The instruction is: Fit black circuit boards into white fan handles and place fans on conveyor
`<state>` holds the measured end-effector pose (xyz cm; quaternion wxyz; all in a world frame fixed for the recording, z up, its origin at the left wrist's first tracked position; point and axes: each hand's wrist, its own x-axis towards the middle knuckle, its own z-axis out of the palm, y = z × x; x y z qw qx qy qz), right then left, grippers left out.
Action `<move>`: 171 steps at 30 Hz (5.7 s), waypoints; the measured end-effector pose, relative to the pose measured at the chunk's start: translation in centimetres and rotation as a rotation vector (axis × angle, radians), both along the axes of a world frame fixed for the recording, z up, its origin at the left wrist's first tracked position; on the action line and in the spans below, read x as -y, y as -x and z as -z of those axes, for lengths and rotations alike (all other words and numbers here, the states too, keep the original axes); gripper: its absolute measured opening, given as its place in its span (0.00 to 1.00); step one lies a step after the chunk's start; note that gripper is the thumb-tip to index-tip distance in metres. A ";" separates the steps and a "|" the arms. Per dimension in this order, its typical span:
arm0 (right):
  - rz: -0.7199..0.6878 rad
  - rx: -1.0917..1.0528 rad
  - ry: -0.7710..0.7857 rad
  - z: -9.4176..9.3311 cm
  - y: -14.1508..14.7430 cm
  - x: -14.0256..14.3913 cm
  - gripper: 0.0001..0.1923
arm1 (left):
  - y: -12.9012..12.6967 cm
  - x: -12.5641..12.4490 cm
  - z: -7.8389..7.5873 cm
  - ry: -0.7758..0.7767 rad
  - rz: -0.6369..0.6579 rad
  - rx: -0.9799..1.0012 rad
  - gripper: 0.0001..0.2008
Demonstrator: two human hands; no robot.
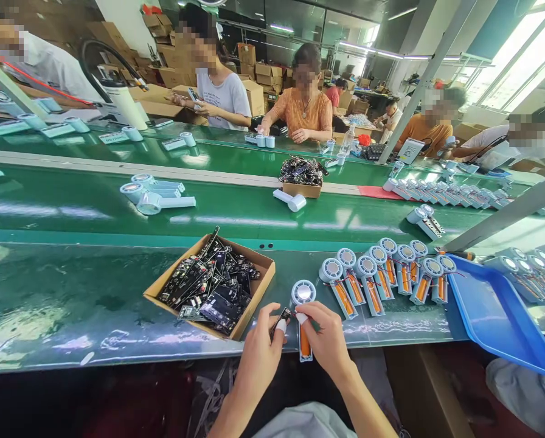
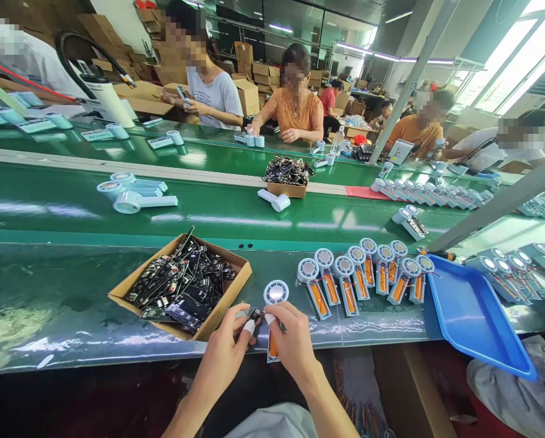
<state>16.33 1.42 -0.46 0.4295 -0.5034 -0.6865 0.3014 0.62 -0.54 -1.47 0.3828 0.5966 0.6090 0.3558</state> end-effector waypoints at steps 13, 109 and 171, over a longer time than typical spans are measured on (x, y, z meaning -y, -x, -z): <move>-0.069 0.386 -0.015 -2.1 -0.3 -0.3 0.14 | -0.4 0.4 -0.5 -0.219 -0.025 -0.061 0.16; -0.277 0.721 0.181 -6.3 -4.0 0.7 0.06 | -3.4 -1.7 -1.6 0.077 -0.096 0.552 0.15; 0.233 0.771 -0.286 4.0 -0.5 0.6 0.32 | 1.7 -6.0 -3.2 -0.358 -0.109 -0.581 0.17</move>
